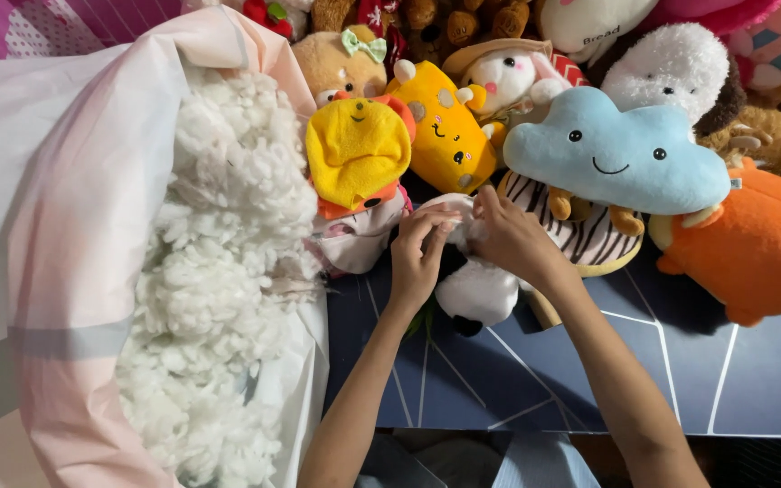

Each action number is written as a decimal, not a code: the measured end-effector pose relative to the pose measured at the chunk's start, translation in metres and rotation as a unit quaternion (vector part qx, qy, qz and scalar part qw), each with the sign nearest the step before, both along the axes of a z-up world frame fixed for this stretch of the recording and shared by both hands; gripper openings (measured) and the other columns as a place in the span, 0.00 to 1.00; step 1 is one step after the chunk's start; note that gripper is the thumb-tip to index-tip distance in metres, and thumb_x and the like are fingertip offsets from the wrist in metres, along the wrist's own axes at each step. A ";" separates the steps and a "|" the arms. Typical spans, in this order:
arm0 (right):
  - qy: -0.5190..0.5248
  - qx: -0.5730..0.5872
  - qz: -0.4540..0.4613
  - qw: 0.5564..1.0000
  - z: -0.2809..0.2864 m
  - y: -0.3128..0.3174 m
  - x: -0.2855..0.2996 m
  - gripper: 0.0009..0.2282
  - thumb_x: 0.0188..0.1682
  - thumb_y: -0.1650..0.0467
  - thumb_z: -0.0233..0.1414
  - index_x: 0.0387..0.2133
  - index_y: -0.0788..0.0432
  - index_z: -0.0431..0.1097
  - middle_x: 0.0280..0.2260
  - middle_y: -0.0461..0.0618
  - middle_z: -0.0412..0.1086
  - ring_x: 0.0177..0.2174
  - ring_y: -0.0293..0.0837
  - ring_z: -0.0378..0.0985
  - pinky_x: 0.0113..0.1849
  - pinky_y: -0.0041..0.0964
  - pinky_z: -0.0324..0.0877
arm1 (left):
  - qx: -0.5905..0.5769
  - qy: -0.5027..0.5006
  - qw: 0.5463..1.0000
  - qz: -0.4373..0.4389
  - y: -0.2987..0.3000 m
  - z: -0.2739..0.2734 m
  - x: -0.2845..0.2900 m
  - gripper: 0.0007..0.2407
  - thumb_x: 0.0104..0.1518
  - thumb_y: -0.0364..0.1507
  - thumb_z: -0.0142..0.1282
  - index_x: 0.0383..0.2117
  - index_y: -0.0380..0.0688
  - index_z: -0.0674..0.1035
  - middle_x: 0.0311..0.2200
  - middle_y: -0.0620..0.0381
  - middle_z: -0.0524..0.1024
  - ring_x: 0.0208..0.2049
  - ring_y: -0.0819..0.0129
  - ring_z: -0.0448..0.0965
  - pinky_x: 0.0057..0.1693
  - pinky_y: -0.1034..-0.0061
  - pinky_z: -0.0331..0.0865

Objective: Stuffing a panda plush toy with white fiberfill and using a wooden stick to pack the stuffing inside.

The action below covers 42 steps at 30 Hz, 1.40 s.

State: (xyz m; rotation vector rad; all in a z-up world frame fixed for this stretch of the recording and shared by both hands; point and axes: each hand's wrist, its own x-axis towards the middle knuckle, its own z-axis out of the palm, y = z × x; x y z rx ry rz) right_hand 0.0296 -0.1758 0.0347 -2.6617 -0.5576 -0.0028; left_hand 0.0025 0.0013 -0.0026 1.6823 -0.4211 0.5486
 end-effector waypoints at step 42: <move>0.023 0.166 0.088 0.982 0.019 -0.012 -0.004 0.12 0.44 0.73 0.65 0.40 0.56 0.75 0.40 0.57 0.75 0.52 0.64 0.71 0.50 0.63 0.67 | -0.015 -0.001 1.000 0.015 0.003 0.008 -0.002 0.07 0.68 0.24 0.47 0.38 0.46 0.80 0.41 0.57 0.81 0.53 0.59 0.77 0.64 0.58 0.63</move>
